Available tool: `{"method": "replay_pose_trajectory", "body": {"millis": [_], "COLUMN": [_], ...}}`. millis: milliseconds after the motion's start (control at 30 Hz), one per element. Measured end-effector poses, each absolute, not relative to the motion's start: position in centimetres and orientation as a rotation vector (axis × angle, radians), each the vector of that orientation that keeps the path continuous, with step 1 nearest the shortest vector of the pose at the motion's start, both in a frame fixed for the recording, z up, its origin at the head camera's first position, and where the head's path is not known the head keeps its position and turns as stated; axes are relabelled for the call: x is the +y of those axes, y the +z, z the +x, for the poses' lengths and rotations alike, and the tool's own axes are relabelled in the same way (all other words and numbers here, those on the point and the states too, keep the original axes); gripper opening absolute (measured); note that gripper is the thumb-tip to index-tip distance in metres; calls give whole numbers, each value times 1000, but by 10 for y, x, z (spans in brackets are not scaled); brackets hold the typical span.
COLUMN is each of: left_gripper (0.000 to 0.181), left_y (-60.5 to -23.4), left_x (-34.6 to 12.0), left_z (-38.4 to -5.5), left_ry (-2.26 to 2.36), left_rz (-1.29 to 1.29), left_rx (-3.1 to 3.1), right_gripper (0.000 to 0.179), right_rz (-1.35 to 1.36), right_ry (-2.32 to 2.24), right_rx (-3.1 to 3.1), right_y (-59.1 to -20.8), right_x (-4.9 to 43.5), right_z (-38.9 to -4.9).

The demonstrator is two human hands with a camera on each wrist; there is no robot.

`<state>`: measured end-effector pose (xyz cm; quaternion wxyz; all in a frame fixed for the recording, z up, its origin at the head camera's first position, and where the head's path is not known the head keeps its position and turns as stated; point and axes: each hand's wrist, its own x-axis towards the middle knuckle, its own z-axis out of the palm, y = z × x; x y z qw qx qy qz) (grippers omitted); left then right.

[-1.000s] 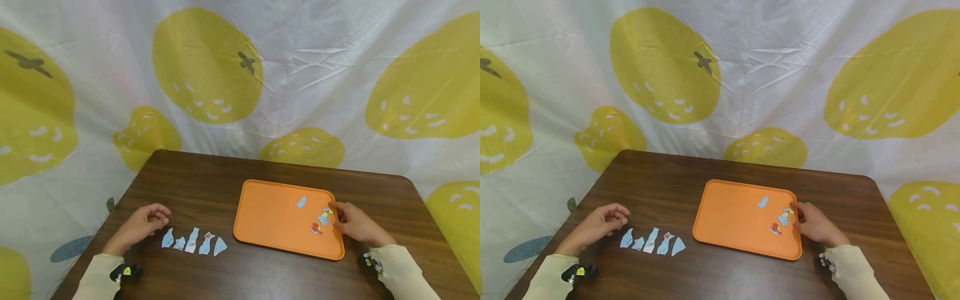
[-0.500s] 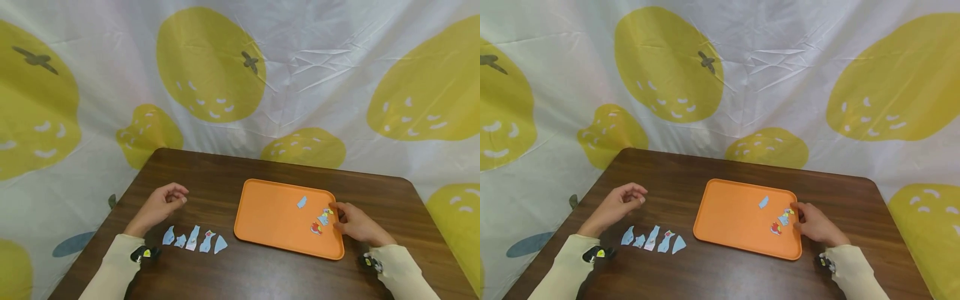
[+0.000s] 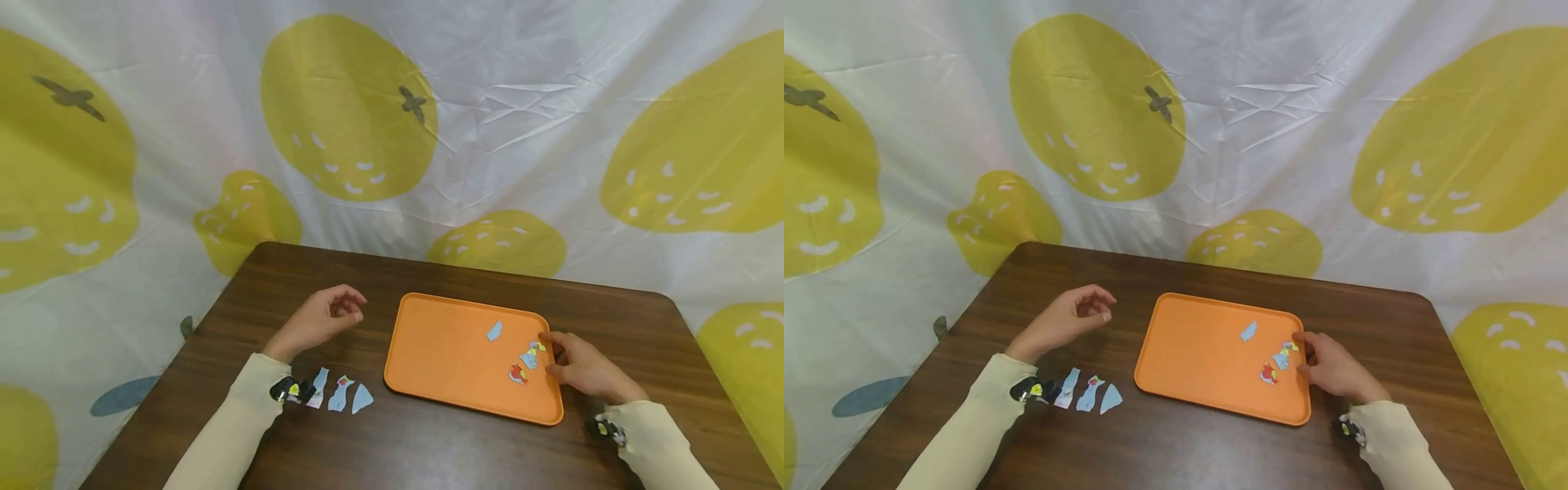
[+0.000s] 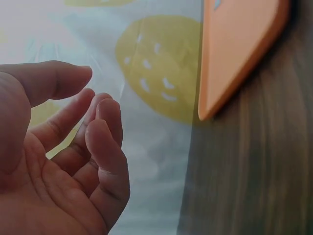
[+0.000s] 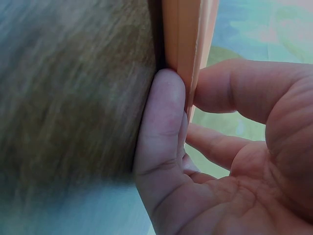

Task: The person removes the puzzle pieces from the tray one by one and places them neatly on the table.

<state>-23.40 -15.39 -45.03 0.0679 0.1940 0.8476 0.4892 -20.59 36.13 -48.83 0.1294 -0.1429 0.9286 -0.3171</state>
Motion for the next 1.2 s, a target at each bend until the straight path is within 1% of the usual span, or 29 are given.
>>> {"method": "replay_pose_trajectory", "body": {"millis": [300,567,733,933,1200], "left_gripper": [24,27,31,40,42], "left_y": [-441,-445,-449,-459,-473], "left_x": [-98,-51,-18,22,57], "left_z": [-262,-283,-290,-294,-302], "left_ry": [1458,1396,1405,1443,1491], "left_rz": [717,853,866,889,850], "left_rx": [2478,2409,2322,2192,2112], "right_gripper": [66,67,67,67,66], "right_rz": [-413,-396,-400,-402,-391], "right_ry": [-917,-928,-925,-943,-952], "right_rx": [2712,2701,2704,2682,2684], "right_y": [-489,-488,-489,-490,-489], "right_x": [364,366,367,367,364], "right_z": [-206,-204,-205,-205,-206]}}
